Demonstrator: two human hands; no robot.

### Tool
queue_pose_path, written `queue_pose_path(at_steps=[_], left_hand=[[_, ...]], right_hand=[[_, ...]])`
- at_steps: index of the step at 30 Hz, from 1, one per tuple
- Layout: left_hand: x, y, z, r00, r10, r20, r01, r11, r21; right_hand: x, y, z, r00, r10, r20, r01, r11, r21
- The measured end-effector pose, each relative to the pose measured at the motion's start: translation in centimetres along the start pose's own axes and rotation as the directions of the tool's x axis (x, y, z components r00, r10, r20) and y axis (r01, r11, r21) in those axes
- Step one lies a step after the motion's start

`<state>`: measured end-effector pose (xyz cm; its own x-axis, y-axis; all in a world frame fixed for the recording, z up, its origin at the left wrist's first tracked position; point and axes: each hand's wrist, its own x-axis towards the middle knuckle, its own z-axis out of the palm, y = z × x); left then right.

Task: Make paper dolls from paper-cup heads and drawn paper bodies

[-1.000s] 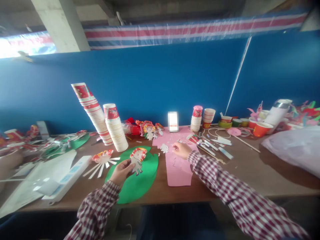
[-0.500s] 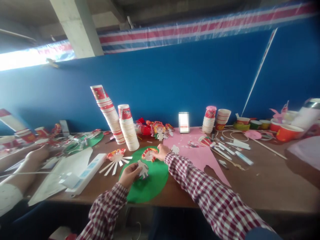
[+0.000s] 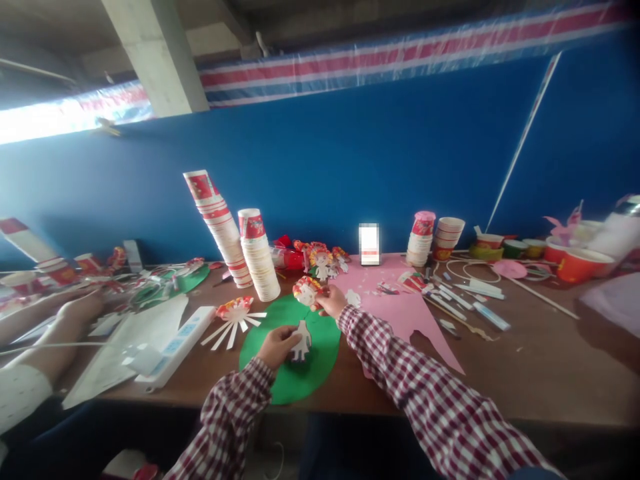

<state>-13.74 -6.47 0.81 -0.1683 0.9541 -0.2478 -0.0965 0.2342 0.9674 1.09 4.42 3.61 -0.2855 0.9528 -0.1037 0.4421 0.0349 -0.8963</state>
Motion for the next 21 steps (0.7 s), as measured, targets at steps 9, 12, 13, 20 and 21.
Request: queue_pose_path(at_steps=[9, 12, 13, 20, 21], left_hand=[[1.1, 0.5, 3.7, 0.997, 0.039, 0.059, -0.037, 0.999, -0.037], [1.2, 0.4, 4.9, 0.997, 0.036, 0.069, -0.033, 0.999, -0.036], [1.3, 0.4, 5.2, 0.997, 0.031, 0.067, -0.029, 0.999, -0.031], [1.6, 0.2, 6.2, 0.999, -0.003, 0.052, 0.003, 1.000, 0.009], [1.6, 0.2, 6.3, 0.998, -0.004, 0.055, 0.003, 1.000, 0.008]], right_hand=[[-3.4, 0.4, -4.1, 0.948, -0.265, -0.174, 0.258, 0.964, -0.067], [-4.5, 0.4, -5.0, 0.918, -0.335, -0.212, 0.312, 0.941, -0.135], [-4.8, 0.4, -5.3, 0.911, -0.352, -0.216, 0.325, 0.933, -0.152], [-6.0, 0.7, -6.0, 0.886, -0.408, -0.219, 0.361, 0.905, -0.223], [-6.0, 0.8, -6.0, 0.886, -0.409, -0.220, 0.361, 0.904, -0.228]])
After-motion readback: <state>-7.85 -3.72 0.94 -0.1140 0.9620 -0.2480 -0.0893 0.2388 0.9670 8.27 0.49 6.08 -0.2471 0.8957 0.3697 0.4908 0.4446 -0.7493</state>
